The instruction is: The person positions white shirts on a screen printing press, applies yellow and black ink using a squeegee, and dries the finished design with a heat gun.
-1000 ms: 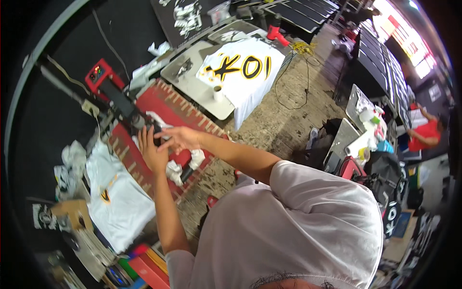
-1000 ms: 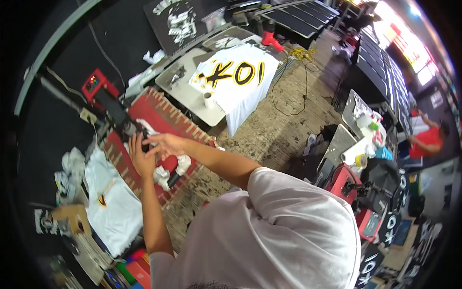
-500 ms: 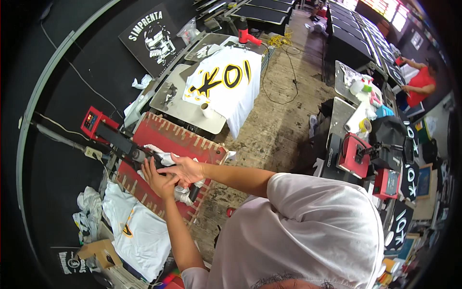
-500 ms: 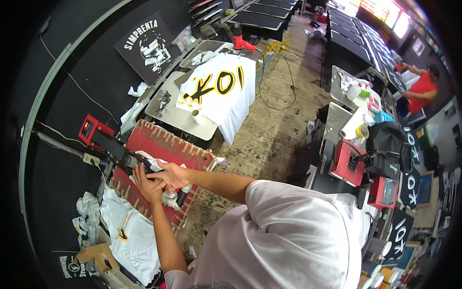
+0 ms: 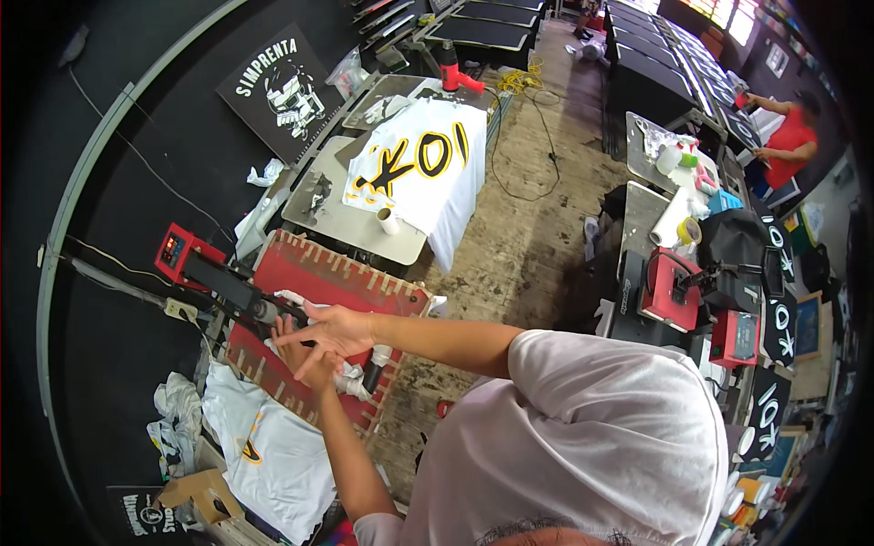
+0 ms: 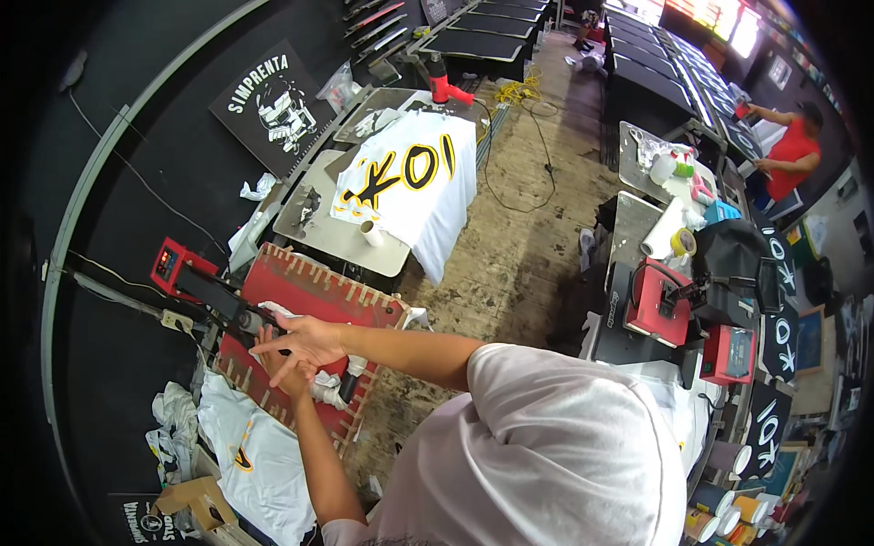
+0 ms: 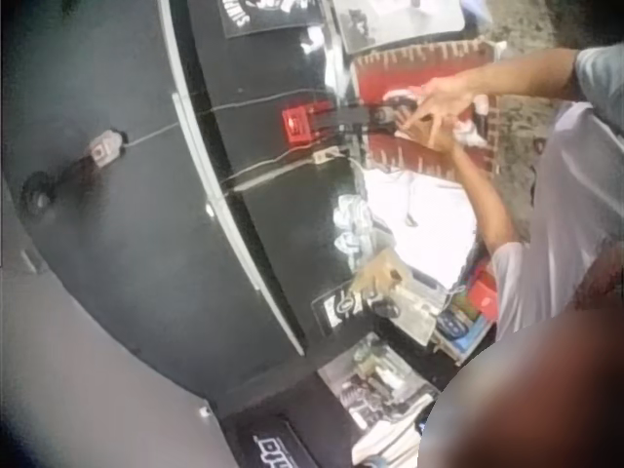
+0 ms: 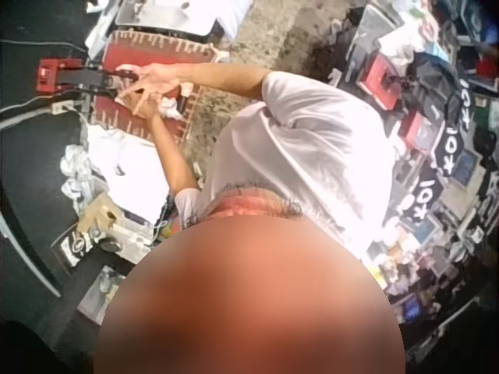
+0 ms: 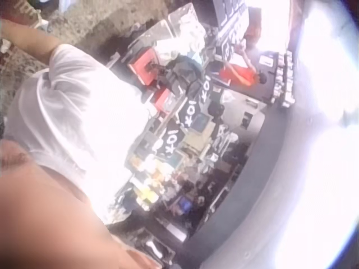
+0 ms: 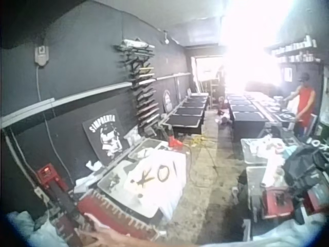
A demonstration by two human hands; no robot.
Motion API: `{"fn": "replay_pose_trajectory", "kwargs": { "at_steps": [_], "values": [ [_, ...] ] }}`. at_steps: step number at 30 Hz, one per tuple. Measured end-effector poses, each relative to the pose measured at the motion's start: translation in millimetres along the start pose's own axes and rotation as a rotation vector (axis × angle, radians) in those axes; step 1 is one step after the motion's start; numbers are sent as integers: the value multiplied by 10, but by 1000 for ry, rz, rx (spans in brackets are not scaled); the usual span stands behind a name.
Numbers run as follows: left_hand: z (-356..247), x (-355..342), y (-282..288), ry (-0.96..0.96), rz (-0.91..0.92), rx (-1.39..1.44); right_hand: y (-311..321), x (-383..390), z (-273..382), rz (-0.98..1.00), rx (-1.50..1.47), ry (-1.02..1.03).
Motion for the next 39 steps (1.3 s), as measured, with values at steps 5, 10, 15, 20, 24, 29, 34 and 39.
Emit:
{"fn": "replay_pose_trajectory", "kwargs": {
  "at_steps": [5,10,15,20,24,29,34,39],
  "values": [
    [-76,-33,-7,136,27,-126,299,210,-378,-152,-76,-52],
    [-104,-77,-17,175,38,-154,364,190,-457,-184,-3,-72],
    [57,-43,-48,102,35,-106,174,112,-169,-140,-5,-74],
    [171,64,-126,5,20,-60,-271,-96,246,-14,-84,88],
    [73,1,-57,70,14,-149,235,119,-233,-92,-126,-55],
    [-42,-93,36,167,13,-231,363,150,-398,-194,-34,-122],
    [17,-36,76,256,23,-237,304,75,-367,-180,-68,-126],
    [134,25,57,161,-58,-253,-127,9,-123,-66,-41,-74]
  ]
}}
Point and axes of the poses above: each hand's wrist, its own x-axis away from the middle knuckle, its own y-axis out of the back of the hand, z = x × y, the point moved 4 cm from there along -x, towards the middle knuckle, and after that the axes turned 15 degrees about x, right-handed, at the moved point
